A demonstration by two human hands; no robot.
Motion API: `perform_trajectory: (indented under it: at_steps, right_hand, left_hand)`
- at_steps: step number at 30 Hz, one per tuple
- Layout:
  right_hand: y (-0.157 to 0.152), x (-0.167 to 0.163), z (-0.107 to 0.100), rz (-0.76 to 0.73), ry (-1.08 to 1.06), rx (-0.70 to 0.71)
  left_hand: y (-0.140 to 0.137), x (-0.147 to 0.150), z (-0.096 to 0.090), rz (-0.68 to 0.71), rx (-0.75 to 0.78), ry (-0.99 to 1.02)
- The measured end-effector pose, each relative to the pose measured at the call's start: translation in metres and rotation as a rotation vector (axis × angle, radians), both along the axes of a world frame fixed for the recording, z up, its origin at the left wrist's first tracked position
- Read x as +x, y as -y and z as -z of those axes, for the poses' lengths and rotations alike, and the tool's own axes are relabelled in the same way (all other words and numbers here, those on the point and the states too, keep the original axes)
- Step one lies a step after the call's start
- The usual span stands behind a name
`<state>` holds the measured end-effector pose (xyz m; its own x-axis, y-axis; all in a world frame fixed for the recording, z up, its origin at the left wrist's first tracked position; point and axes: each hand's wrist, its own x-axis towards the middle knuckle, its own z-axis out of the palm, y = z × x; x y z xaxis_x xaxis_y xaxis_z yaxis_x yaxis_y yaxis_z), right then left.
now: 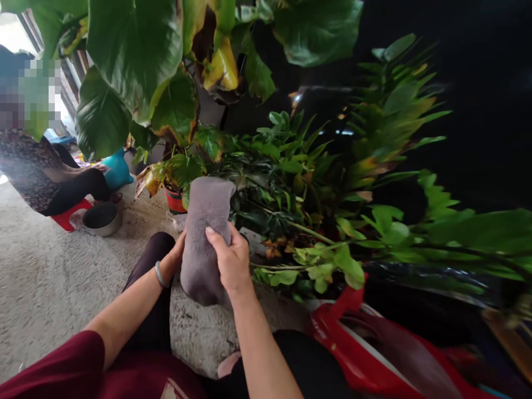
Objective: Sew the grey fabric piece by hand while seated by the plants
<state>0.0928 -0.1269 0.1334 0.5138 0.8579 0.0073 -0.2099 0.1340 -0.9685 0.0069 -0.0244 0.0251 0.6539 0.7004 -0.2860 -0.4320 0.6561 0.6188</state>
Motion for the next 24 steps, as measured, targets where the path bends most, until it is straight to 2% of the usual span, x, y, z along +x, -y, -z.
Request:
perform_trajectory:
  at_steps: [3, 5, 7, 10, 14, 16, 20, 22, 24]
  right_hand:
    - [-0.009, 0.005, 0.027, 0.068, -0.085, -0.116]
    - [0.001, 0.005, 0.049, 0.085, -0.171, -0.244]
    - [0.018, 0.006, 0.059, 0.102, -0.249, -0.327]
    - [0.032, 0.015, 0.042, 0.208, -0.272, -0.289]
    - [0.015, 0.031, 0.006, 0.359, -0.182, -0.089]
    - [0.005, 0.031, 0.006, 0.295, -0.172, -0.111]
    - [0.009, 0.013, 0.039, 0.052, -0.19, -0.313]
    - [0.02, 0.006, 0.051, 0.021, -0.198, -0.37]
    - [0.028, 0.006, 0.051, 0.06, -0.196, -0.367]
  left_hand:
    - [-0.005, -0.001, 0.003, -0.029, 0.039, 0.011]
    - [-0.011, -0.001, 0.007, -0.018, 0.062, -0.043]
    - [-0.016, -0.001, 0.01, -0.017, 0.089, -0.096]
    - [-0.019, -0.001, 0.015, -0.021, 0.126, -0.101]
    - [-0.018, 0.0, 0.018, 0.009, 0.128, -0.099]
    - [-0.017, 0.002, 0.019, 0.017, 0.129, -0.098]
    - [-0.018, 0.007, 0.021, 0.019, 0.152, -0.037]
    - [-0.019, 0.008, 0.021, 0.024, 0.16, -0.033]
    - [-0.02, 0.006, 0.02, 0.031, 0.159, -0.061]
